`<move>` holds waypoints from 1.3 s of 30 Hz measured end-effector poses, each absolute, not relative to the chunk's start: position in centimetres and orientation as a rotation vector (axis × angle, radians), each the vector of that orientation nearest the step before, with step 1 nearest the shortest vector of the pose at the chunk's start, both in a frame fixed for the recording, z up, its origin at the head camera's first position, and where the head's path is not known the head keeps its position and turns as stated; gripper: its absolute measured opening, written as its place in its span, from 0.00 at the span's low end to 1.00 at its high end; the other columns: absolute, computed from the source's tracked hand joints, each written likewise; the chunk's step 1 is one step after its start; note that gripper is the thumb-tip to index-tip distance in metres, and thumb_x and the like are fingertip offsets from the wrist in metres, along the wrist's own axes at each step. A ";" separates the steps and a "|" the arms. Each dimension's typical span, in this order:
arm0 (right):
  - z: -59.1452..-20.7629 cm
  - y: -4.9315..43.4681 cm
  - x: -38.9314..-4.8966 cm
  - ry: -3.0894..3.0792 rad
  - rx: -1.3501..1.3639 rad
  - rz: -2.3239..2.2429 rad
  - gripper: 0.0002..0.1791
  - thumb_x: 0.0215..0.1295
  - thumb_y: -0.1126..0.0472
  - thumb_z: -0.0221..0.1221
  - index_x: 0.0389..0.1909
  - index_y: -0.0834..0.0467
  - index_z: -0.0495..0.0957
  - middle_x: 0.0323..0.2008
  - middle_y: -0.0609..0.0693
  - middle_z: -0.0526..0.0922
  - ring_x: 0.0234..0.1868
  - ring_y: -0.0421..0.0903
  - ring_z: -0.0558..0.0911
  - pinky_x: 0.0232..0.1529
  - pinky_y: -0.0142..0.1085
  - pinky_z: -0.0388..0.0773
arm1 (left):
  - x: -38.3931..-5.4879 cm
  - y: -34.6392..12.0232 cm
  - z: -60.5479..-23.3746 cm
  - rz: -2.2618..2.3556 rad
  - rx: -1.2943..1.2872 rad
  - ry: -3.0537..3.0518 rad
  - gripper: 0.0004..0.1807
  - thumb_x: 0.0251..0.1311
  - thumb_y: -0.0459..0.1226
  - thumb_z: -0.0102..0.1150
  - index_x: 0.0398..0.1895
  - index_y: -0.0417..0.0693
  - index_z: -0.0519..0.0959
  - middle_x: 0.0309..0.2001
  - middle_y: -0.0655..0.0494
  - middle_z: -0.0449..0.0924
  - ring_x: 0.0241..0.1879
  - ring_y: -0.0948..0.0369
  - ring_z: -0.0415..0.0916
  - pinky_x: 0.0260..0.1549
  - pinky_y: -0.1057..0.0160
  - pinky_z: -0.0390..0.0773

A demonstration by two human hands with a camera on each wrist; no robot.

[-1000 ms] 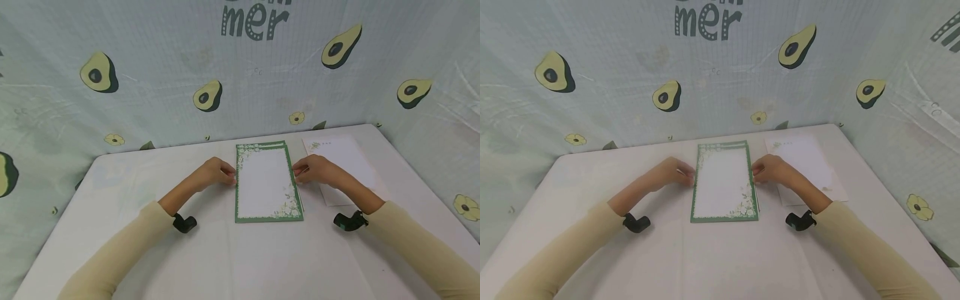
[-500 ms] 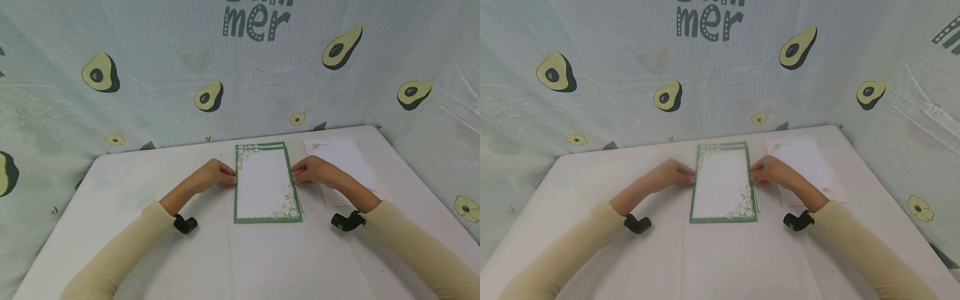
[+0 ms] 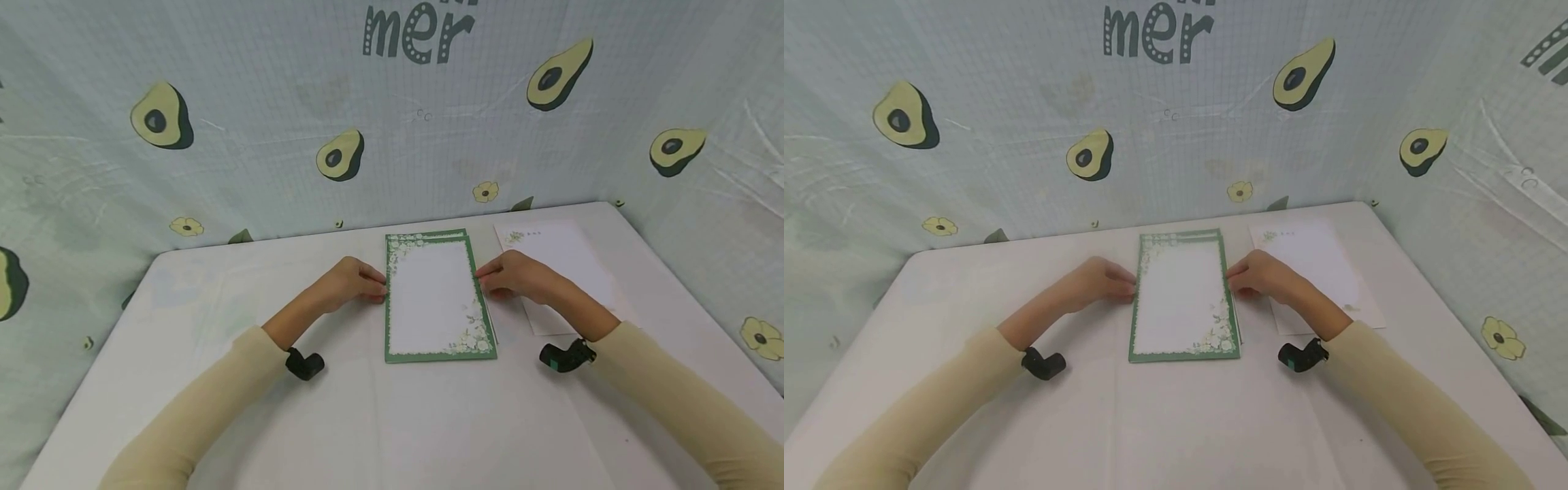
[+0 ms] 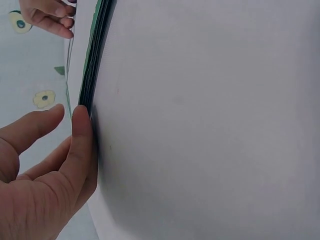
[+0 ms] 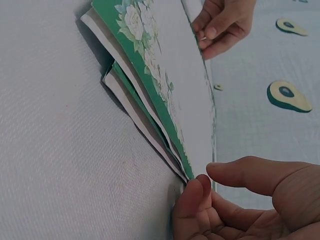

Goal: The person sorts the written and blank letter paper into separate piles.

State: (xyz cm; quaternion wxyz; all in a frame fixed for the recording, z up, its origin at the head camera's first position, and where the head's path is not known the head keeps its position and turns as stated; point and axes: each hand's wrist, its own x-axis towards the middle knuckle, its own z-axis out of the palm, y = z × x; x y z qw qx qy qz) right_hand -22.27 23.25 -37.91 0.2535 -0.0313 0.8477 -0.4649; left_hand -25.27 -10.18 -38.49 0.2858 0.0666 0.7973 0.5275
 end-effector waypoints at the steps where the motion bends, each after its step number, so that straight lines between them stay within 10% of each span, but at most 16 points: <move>1: -37.9 23.3 -22.3 2.307 -0.081 -1.262 0.22 0.73 0.67 0.58 0.63 0.74 0.73 0.60 0.66 0.78 0.46 0.44 0.82 0.47 0.33 0.84 | -25.3 -10.2 -38.4 1.409 0.183 2.131 0.17 0.66 0.26 0.63 0.56 0.27 0.78 0.49 0.39 0.83 0.43 0.57 0.87 0.49 0.61 0.86; 39: -38.3 23.5 -22.1 2.299 -0.082 -1.290 0.24 0.73 0.66 0.58 0.64 0.74 0.72 0.61 0.66 0.77 0.50 0.46 0.82 0.50 0.34 0.84 | -25.2 -9.3 -37.2 1.363 0.245 2.334 0.11 0.65 0.27 0.65 0.49 0.29 0.84 0.44 0.40 0.86 0.39 0.53 0.88 0.45 0.60 0.87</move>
